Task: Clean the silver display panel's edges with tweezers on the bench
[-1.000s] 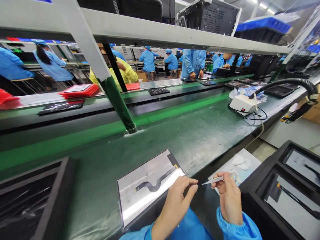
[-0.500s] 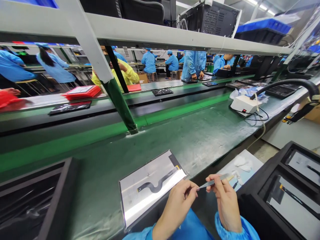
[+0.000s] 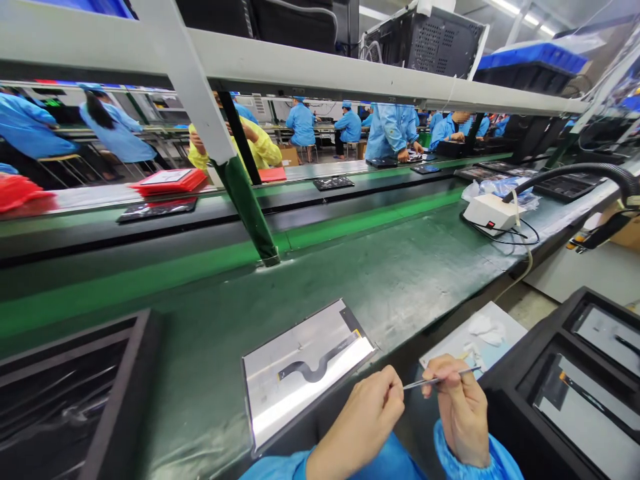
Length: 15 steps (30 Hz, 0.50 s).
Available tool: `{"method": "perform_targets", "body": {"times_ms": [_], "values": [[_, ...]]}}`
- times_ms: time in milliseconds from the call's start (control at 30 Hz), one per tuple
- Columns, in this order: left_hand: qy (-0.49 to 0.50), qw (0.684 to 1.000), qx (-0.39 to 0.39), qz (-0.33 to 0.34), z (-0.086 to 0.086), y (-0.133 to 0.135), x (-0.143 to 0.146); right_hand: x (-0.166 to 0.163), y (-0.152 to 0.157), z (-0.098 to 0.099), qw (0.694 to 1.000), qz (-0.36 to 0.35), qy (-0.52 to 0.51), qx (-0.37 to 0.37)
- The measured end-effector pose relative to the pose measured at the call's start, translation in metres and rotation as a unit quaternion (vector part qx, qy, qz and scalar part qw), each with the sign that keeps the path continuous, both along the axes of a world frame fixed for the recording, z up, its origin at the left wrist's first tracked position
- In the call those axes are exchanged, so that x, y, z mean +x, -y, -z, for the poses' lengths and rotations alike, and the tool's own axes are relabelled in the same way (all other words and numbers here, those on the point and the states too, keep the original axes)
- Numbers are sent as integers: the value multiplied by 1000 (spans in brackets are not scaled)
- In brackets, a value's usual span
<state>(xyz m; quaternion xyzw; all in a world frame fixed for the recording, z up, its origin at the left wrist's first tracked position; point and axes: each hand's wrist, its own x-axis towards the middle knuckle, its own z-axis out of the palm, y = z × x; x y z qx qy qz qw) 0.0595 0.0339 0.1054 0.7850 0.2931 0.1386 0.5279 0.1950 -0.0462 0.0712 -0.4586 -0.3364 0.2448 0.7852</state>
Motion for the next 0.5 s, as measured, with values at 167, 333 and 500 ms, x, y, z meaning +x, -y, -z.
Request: {"method": "perform_targets", "body": {"times_ms": [167, 333, 500], "values": [[20, 995, -95, 20, -3, -7, -3, 7, -1, 2, 999, -28, 19, 27], [69, 990, -100, 78, 2, -9, -10, 11, 1, -1, 990, -91, 107, -11], [149, 955, -250, 55, 35, 0, -9, -5, 0, 28, 973, -149, 146, -96]]}}
